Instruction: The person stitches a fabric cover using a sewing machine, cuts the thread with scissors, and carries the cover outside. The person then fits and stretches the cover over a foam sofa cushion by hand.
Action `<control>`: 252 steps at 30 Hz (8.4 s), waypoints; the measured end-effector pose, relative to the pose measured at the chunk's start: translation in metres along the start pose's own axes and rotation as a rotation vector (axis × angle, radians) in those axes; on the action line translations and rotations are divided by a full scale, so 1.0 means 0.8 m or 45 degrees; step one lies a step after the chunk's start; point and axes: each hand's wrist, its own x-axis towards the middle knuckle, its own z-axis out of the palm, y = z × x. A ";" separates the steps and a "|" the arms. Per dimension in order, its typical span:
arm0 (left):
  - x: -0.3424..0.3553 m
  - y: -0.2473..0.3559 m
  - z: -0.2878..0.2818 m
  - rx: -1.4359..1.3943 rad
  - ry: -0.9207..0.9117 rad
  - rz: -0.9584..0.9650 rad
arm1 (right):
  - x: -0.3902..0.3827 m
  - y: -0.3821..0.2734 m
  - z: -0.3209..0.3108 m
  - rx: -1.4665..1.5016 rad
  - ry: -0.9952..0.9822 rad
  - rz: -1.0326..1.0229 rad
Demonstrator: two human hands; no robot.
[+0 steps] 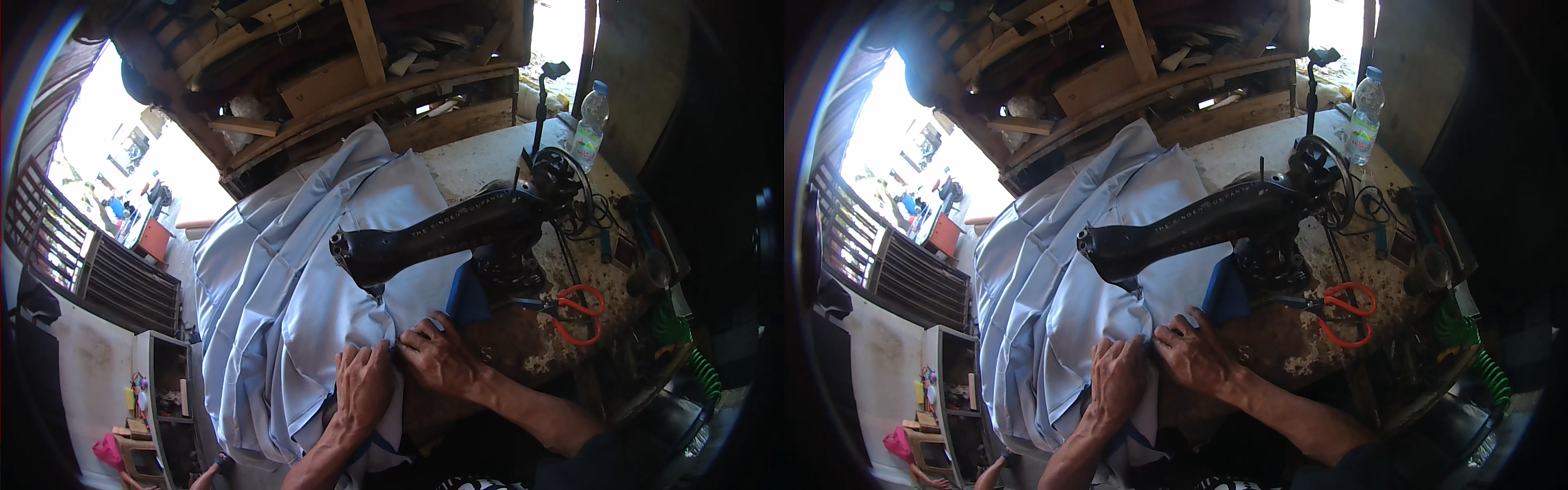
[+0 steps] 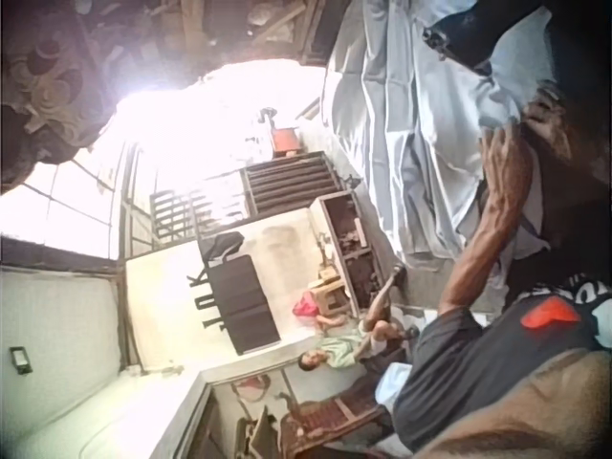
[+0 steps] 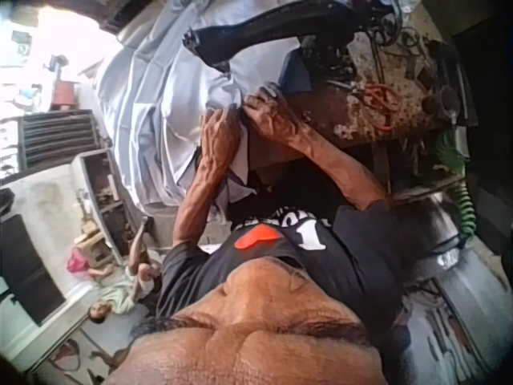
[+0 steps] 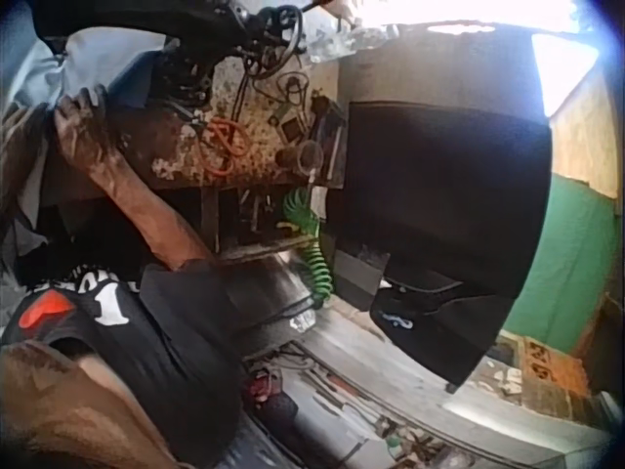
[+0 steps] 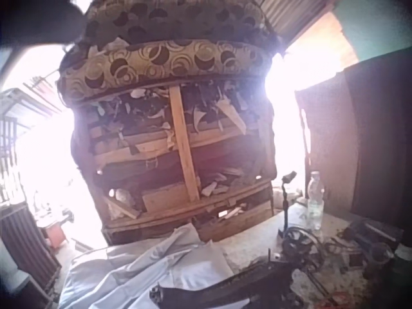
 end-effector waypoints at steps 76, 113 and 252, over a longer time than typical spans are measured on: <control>0.071 -0.106 0.022 -0.213 -0.189 0.365 | 0.143 0.120 0.054 0.719 0.177 0.371; 0.058 -0.102 0.023 -0.180 -0.114 0.280 | 0.162 0.087 0.015 0.759 0.056 0.521; -0.351 -1.113 -1.339 0.684 1.512 -0.592 | 1.241 -0.621 0.160 0.529 -0.642 0.041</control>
